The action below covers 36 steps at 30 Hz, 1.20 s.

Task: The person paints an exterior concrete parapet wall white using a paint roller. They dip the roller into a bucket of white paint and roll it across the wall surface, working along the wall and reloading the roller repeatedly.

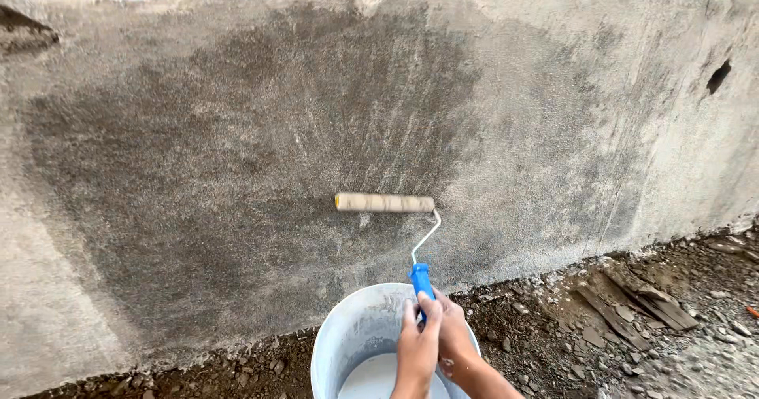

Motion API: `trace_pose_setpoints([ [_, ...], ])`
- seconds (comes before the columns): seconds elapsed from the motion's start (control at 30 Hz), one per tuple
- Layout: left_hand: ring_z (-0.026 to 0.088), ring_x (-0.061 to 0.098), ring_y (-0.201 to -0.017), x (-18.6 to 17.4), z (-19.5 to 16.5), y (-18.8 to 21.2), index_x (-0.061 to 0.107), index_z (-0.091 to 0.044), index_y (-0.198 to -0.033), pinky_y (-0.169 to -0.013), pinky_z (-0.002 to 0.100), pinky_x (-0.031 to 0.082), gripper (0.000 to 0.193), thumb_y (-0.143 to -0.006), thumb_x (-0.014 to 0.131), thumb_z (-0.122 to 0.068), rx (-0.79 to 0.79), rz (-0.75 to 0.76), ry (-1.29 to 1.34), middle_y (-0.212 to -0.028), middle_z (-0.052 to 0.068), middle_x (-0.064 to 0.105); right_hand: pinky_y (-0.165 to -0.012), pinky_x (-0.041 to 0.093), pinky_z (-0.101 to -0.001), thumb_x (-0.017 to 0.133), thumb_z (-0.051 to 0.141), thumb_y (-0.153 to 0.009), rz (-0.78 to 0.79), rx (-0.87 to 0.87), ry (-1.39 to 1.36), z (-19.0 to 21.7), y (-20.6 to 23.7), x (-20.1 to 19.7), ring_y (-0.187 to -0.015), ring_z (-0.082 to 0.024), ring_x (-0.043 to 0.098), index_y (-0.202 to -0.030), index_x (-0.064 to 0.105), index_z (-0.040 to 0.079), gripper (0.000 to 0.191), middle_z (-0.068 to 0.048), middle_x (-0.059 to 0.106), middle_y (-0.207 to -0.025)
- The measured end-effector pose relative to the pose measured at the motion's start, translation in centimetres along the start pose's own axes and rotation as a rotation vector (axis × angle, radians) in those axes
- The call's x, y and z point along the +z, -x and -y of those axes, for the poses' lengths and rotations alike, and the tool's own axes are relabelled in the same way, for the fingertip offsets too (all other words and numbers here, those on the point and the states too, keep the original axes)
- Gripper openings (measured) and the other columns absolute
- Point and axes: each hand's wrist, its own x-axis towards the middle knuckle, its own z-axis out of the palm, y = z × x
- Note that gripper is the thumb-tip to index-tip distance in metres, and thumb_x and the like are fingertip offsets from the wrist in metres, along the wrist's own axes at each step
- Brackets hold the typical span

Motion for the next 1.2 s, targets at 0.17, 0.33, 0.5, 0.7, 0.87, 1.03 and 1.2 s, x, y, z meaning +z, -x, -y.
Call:
trace_pose_setpoints([
  [0.17,0.025,0.075,-0.095,4.2,-3.7,1.1,0.058,-0.005,-0.116,-0.082,0.038,0.059,0.058,-0.078,0.083,-0.040,-0.168,-0.113,-0.280,-0.106,0.016,0.074,-0.079,0.053,-0.0344,0.048,0.033,-0.099,0.008,-0.026,-0.226,-2.9,-3.8,-3.7,-0.091,-0.019,0.064,-0.147,0.052,0.008,0.054,-0.007,0.070,-0.106],
  [0.33,0.023,0.071,-0.086,7.9,-7.2,-1.1,0.060,-0.003,-0.104,-0.076,0.039,0.057,0.050,-0.077,0.083,-0.039,-0.043,-0.084,-0.241,-0.098,0.013,0.073,-0.088,0.053,-0.0248,0.031,0.043,-0.102,-0.008,-0.175,-0.226,2.1,-6.3,-4.3,-0.099,-0.013,0.068,-0.145,0.053,0.003,0.063,-0.001,0.073,-0.112],
  [0.5,0.018,0.069,-0.081,11.0,-13.0,-5.4,0.062,-0.007,-0.102,-0.072,0.038,0.056,0.046,-0.083,0.077,-0.046,0.099,-0.069,-0.202,-0.091,0.007,0.072,-0.075,0.053,-0.0261,0.050,0.024,-0.102,0.023,-0.458,-0.106,11.0,-7.0,-0.8,-0.086,-0.009,0.062,-0.147,0.058,0.005,0.049,0.001,0.066,-0.104],
  [0.7,0.027,0.073,-0.087,13.8,-19.1,-9.3,0.064,-0.007,-0.097,-0.076,0.044,0.057,0.048,-0.090,0.065,-0.055,0.190,-0.100,-0.350,-0.094,0.012,0.073,-0.057,0.047,-0.0259,0.069,0.018,-0.098,0.066,-0.601,-0.056,18.5,-8.4,2.5,-0.072,-0.007,0.056,-0.135,0.061,0.005,0.039,0.003,0.062,-0.091],
  [0.87,0.031,0.072,-0.095,14.2,-16.0,-9.0,0.067,-0.006,-0.103,-0.082,0.045,0.054,0.052,-0.093,0.059,-0.056,0.076,-0.100,-0.282,-0.100,0.016,0.073,-0.057,0.048,-0.0274,0.065,0.019,-0.100,0.062,-0.425,-0.013,17.0,-7.8,0.2,-0.071,-0.008,0.057,-0.131,0.062,0.004,0.034,0.002,0.062,-0.088],
  [1.03,0.028,0.074,-0.093,14.3,-4.9,-6.5,0.068,-0.001,-0.103,-0.082,0.043,0.055,0.040,-0.093,0.061,-0.040,-0.049,-0.121,-0.147,-0.101,0.017,0.076,-0.060,0.051,-0.0271,0.052,0.010,-0.097,0.001,-0.274,0.123,10.3,-4.6,-6.1,-0.073,-0.009,0.059,-0.139,0.059,0.014,0.044,0.001,0.065,-0.090],
  [1.2,0.023,0.070,-0.088,16.4,5.2,-6.5,0.065,-0.001,-0.100,-0.079,0.041,0.056,0.034,-0.095,0.066,-0.035,-0.321,-0.125,0.182,-0.098,0.012,0.074,-0.060,0.049,-0.0313,0.054,0.008,-0.098,-0.068,-0.243,0.483,5.8,-3.4,-12.8,-0.070,-0.012,0.059,-0.126,0.071,0.000,0.034,-0.008,0.069,-0.086],
])
